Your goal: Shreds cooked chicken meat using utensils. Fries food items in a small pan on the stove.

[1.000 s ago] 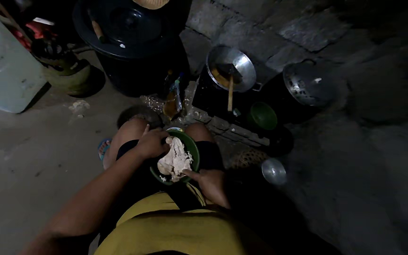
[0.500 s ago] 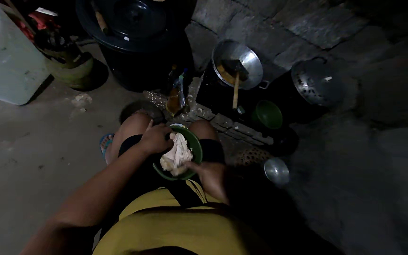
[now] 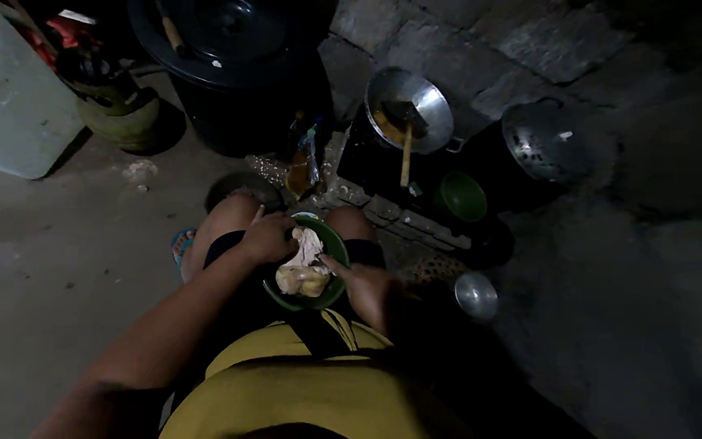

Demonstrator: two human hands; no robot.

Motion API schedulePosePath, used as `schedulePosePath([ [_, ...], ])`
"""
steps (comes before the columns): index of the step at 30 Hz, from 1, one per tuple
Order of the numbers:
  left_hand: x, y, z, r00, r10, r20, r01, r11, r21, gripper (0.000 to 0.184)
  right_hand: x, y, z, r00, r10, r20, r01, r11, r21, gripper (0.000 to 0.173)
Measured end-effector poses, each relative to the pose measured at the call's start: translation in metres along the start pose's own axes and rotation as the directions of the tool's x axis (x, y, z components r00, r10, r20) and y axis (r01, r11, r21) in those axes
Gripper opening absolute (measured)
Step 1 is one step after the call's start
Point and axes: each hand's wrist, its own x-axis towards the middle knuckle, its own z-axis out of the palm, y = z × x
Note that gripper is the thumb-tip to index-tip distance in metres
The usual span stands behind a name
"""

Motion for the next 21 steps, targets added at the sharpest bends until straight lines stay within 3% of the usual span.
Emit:
schedulePosePath([
  [4,0.002,0.002,-0.003,1.000,0.010,0.021,-0.010,1.000,-0.013,0.032,-0.019,0.028,0.029,0.954,-0.141,-0.266,0.141,0.990,-0.020,0.061],
  [7,0.003,0.002,-0.002,1.000,0.003,0.024,-0.002,1.000,-0.024,0.033,-0.025,0.036,0.028,0.902,-0.211,-0.378,0.196,0.978,-0.077,0.060],
  [11,0.002,0.000,-0.002,1.000,0.010,0.010,-0.009,0.999,-0.039,0.034,-0.023,0.024,-0.038,0.995,-0.098,-0.010,0.096,0.992,-0.082,0.061],
  [16,0.001,0.002,-0.001,1.000,0.011,0.010,-0.011,1.000,-0.026,0.032,0.016,0.007,-0.024,0.982,-0.019,-0.190,0.012,0.999,-0.038,0.061],
  [21,-0.004,0.001,0.000,1.000,-0.008,0.025,0.008,1.000,-0.007,0.034,-0.001,0.006,0.000,0.997,0.025,0.072,-0.022,0.999,-0.038,0.070],
])
